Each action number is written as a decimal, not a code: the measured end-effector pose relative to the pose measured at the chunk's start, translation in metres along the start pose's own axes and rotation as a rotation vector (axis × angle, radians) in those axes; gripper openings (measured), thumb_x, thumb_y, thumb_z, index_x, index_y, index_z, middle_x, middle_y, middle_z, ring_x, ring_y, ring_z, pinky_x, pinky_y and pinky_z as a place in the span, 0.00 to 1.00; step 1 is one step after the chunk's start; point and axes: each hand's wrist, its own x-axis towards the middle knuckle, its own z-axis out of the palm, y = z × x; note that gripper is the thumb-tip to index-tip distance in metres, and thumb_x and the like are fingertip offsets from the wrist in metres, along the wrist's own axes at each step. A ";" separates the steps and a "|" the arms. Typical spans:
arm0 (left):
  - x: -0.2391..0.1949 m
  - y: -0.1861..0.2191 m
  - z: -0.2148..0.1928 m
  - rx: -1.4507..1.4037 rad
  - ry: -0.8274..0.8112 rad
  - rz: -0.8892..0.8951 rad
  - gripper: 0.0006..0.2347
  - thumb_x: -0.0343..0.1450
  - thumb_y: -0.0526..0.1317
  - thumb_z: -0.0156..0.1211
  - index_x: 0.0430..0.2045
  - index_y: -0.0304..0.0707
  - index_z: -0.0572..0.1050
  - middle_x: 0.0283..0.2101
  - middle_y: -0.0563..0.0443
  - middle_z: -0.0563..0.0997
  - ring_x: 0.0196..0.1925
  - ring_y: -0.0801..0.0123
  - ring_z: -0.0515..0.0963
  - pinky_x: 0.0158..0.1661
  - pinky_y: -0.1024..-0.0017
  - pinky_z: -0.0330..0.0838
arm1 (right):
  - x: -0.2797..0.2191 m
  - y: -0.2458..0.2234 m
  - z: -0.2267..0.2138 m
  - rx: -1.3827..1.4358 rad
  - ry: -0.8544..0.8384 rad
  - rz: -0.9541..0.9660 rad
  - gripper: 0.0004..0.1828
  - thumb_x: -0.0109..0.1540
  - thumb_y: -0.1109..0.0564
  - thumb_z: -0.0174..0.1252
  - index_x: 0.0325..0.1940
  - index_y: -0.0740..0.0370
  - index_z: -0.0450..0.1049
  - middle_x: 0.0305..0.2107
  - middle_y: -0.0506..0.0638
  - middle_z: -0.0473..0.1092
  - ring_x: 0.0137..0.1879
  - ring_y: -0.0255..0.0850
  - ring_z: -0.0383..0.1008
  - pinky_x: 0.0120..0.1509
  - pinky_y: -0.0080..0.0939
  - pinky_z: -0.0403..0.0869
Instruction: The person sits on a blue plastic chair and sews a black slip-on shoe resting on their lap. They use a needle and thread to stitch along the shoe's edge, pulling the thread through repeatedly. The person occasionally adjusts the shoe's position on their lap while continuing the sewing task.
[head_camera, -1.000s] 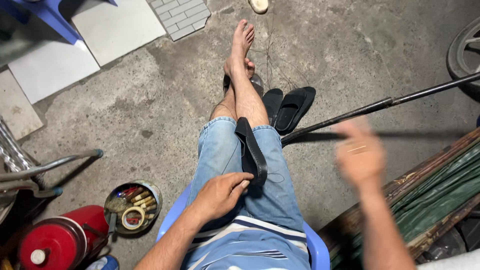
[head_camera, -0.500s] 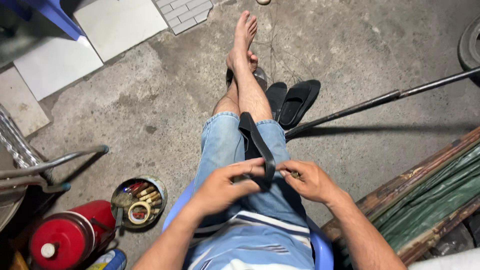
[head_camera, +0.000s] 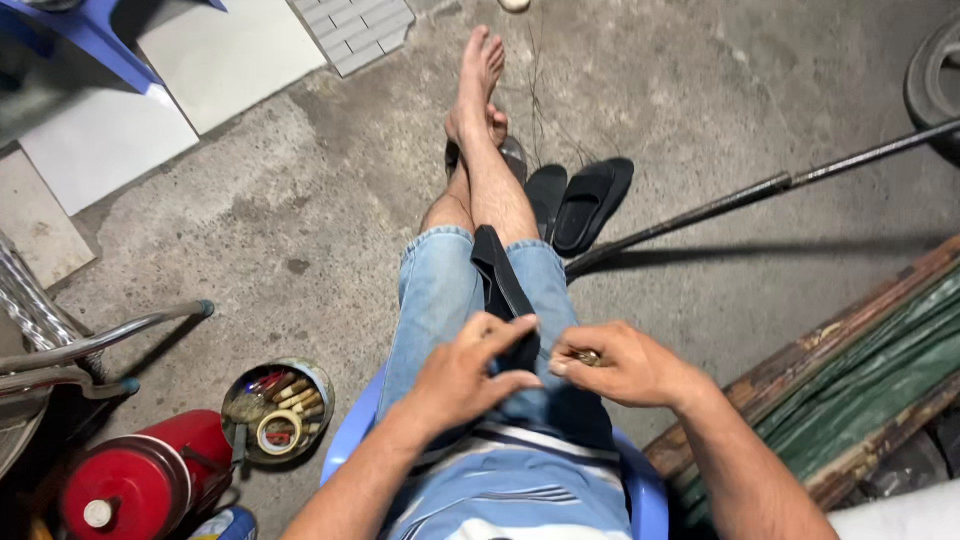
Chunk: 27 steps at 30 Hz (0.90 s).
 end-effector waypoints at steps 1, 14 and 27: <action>-0.002 0.003 0.007 -0.027 -0.021 0.076 0.17 0.64 0.53 0.55 0.48 0.70 0.68 0.45 0.63 0.71 0.41 0.57 0.77 0.39 0.60 0.74 | -0.001 -0.010 0.001 -0.028 -0.021 -0.041 0.06 0.55 0.53 0.57 0.27 0.56 0.74 0.14 0.52 0.70 0.23 0.42 0.69 0.30 0.41 0.69; -0.084 -0.113 -0.094 0.389 0.684 -0.767 0.10 0.71 0.47 0.49 0.37 0.48 0.76 0.35 0.40 0.79 0.40 0.40 0.77 0.41 0.50 0.69 | 0.005 -0.017 -0.010 -0.404 -0.027 -0.086 0.14 0.58 0.51 0.52 0.47 0.41 0.74 0.37 0.45 0.72 0.39 0.49 0.73 0.42 0.47 0.72; -0.003 -0.011 0.052 -0.094 0.555 0.104 0.04 0.65 0.47 0.60 0.28 0.54 0.74 0.27 0.61 0.76 0.33 0.67 0.80 0.31 0.73 0.74 | 0.016 -0.012 -0.010 -0.534 -0.043 -0.049 0.14 0.55 0.54 0.52 0.42 0.41 0.76 0.32 0.41 0.72 0.36 0.45 0.75 0.39 0.44 0.73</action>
